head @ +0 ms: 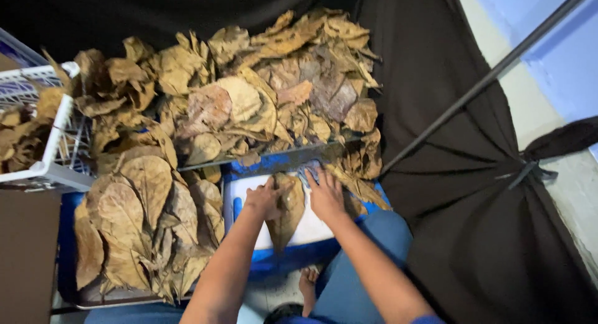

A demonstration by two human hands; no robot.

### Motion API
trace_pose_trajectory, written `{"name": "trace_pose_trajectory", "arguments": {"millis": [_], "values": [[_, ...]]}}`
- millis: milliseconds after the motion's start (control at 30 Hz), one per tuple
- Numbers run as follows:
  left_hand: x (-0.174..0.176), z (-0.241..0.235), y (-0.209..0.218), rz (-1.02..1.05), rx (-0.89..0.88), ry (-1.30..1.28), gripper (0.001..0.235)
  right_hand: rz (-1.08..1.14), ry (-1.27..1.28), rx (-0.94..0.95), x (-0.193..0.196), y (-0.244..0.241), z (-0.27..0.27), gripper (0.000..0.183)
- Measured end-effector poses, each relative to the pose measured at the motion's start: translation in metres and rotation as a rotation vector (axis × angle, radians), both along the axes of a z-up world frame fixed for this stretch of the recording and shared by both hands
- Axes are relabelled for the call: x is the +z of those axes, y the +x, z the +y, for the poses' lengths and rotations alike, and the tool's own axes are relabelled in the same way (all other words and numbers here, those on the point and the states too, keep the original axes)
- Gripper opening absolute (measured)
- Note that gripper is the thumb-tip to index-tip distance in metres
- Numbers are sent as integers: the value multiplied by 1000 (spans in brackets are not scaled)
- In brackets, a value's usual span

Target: The person sits on the floor and cleans dried leaves using a cloth on a white cutting board. They pick leaves from a pile, wipe them, and place them back. The workspace includes a white basket and a blue bin filled with leaves.

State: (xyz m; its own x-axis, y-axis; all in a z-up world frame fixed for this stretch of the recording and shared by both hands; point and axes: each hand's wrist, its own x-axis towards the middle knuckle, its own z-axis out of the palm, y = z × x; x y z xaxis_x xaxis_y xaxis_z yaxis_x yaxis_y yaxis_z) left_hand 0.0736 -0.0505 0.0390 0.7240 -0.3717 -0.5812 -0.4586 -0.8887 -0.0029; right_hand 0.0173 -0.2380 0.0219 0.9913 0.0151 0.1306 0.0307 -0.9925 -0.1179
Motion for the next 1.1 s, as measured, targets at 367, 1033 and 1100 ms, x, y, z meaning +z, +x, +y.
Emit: {"name": "trace_pose_trajectory", "arguments": {"millis": [367, 1033, 1100], "values": [[4, 1, -3, 38, 56, -79, 83, -571, -2, -94, -21, -17, -13, 47], [24, 12, -16, 105, 9, -48, 83, -247, 306, 221, -90, -98, 83, 35], [6, 12, -11, 83, -28, -41, 84, -374, 313, 239, -90, -95, 78, 30]]}}
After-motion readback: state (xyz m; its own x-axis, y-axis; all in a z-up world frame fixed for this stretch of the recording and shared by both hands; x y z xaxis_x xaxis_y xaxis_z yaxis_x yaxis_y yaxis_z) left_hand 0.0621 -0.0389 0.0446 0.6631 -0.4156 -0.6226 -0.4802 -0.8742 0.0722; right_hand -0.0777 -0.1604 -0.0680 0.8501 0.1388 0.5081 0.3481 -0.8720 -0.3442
